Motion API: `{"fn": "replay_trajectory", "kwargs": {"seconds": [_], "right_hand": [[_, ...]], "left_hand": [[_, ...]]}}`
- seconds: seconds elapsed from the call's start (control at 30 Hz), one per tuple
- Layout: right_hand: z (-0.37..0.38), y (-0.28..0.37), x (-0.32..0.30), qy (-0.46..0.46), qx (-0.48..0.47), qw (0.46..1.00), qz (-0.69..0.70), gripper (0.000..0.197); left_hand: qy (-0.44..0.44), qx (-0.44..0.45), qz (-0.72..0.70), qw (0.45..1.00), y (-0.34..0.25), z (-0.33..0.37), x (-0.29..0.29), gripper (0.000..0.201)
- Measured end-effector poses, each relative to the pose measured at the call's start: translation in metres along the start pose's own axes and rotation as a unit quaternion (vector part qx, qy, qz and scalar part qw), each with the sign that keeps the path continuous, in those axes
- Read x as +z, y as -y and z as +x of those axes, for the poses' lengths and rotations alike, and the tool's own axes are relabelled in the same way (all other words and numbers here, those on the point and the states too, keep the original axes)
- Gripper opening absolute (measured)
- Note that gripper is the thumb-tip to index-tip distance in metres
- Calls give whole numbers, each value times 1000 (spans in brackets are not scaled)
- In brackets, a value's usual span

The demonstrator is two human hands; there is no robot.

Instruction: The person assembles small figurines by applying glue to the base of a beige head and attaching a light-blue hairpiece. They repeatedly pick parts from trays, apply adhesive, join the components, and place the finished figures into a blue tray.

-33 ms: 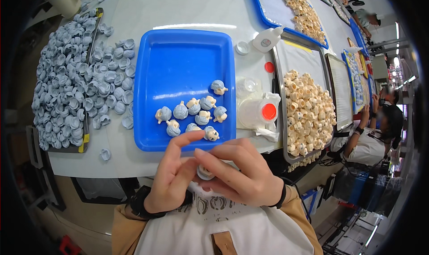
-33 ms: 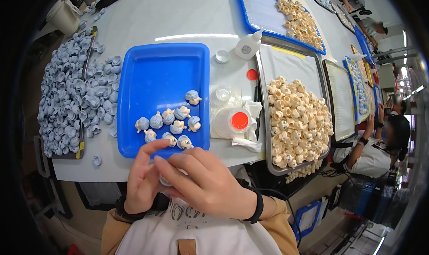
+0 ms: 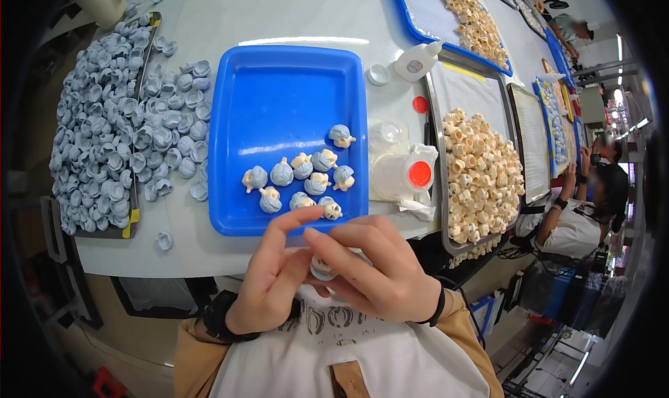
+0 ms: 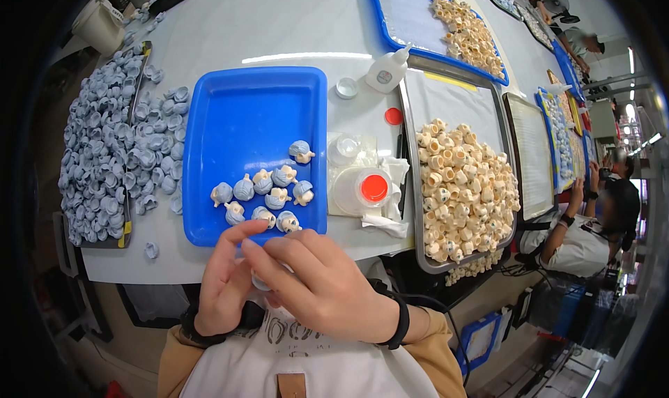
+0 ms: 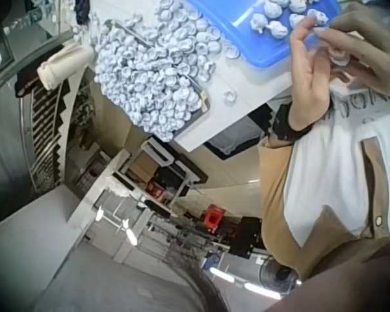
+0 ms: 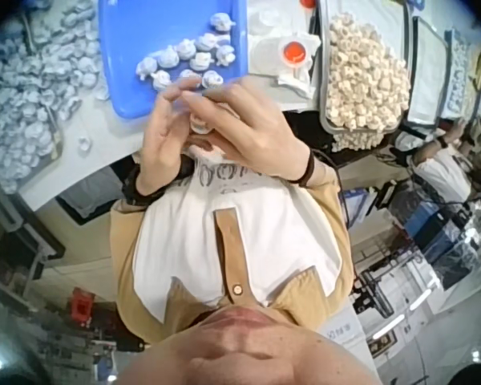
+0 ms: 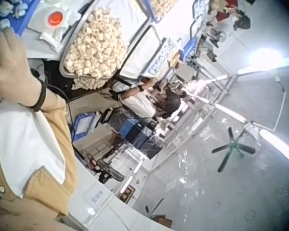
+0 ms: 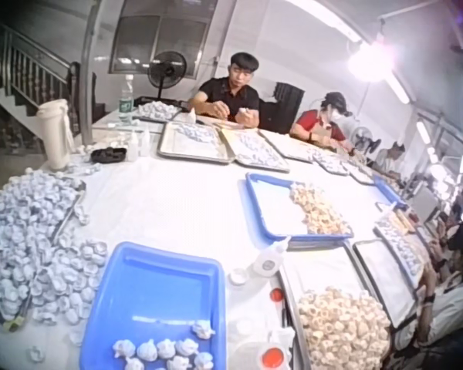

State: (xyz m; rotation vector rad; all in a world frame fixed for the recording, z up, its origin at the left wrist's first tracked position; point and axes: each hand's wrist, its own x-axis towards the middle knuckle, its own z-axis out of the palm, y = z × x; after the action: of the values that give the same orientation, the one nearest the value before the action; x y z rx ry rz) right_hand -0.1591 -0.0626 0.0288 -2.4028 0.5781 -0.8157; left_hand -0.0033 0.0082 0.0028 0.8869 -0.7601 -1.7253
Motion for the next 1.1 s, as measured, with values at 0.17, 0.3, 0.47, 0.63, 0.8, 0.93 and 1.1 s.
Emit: {"fn": "replay_trajectory", "kwargs": {"seconds": [0.17,0.3,0.47,0.63,0.8,0.93,1.1], "right_hand": [[-4,-5,8,-23,-5,997,-69,42],[-9,-7,12,-34,33,997,-62,39],[-19,-15,-4,-31,108,987,-115,39],[-18,-19,11,19,154,977,-147,44],[-10,-11,13,-3,185,973,-139,54],[-16,-8,7,-33,157,980,-119,58],[-19,-5,4,-34,130,987,-88,55]], "left_hand": [[-28,-15,-7,999,-5,-2,3,48],[-6,-65,148,987,-15,-11,-5,52],[-396,176,474,767,-34,-78,-36,48],[-429,27,598,676,-20,-84,-65,38],[-427,40,588,686,-15,-65,-81,22],[-408,36,586,699,-25,-63,-73,23],[-373,76,636,671,-53,-71,-56,24]]}}
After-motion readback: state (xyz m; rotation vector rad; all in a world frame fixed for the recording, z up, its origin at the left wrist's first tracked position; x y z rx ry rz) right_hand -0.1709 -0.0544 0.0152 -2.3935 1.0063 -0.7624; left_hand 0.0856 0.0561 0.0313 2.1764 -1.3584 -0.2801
